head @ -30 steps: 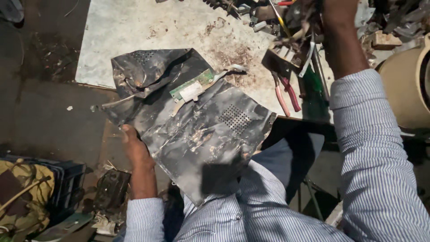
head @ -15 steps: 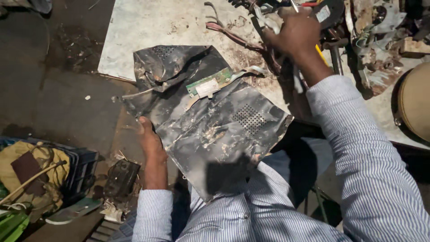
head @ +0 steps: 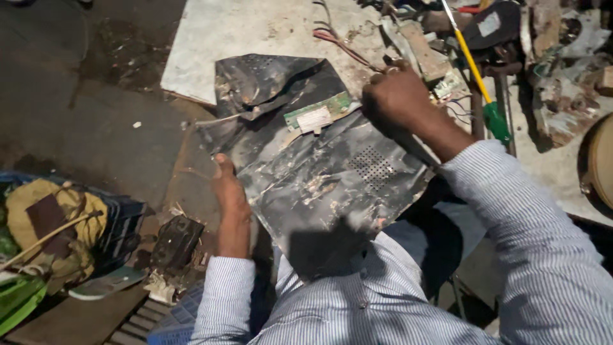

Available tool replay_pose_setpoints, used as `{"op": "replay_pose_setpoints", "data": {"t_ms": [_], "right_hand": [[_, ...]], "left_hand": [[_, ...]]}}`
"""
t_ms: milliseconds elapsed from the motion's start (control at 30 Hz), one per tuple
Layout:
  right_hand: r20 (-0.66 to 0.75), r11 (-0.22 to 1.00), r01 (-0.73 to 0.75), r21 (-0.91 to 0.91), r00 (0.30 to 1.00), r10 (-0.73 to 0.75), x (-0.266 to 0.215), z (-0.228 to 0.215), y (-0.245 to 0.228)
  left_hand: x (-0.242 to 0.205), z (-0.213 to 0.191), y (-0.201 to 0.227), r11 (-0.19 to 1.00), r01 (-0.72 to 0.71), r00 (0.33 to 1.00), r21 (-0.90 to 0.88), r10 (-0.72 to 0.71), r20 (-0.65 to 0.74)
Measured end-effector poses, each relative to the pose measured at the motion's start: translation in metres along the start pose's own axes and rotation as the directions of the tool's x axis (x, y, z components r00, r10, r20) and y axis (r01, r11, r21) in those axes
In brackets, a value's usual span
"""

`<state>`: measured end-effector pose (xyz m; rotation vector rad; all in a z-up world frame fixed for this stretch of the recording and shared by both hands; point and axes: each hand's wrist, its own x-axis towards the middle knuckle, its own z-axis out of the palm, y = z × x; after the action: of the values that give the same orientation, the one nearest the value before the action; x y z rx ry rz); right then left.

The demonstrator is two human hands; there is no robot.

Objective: The person disassembles a damaged electronic device on a cluttered workbench. They use a screwdriver to pry open the casing, remove internal components and wires, and set the parts aside.

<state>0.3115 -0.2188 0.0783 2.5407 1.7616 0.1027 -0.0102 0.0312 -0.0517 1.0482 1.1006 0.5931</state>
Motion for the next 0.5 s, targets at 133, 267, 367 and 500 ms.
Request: {"op": "replay_pose_setpoints", "data": {"t_ms": [133, 267, 367, 500], "right_hand": [[-0.067, 0.994, -0.048, 0.097, 0.996, 0.055, -0.012, -0.007, 0.027], [-0.116, 0.943, -0.195, 0.271, 0.966, 0.233, -0.04, -0.021, 0.07], [-0.066, 0.798, -0.357, 0.486, 0.895, 0.44, -0.053, -0.021, 0.09], [-0.312, 0.889, -0.311, 0.335, 0.854, 0.416, -0.064, -0.024, 0.101]], "left_hand": [[-0.005, 0.0, 0.005, 0.993, 0.033, 0.994, -0.113, -0.021, 0.105], [-0.005, 0.003, 0.012, 0.997, -0.064, 0.993, -0.031, 0.067, 0.098], [-0.006, 0.003, 0.011, 0.998, -0.035, 0.994, -0.052, 0.04, 0.101], [-0.007, 0.004, 0.013, 0.991, -0.053, 0.984, -0.125, 0.073, 0.161]]}}
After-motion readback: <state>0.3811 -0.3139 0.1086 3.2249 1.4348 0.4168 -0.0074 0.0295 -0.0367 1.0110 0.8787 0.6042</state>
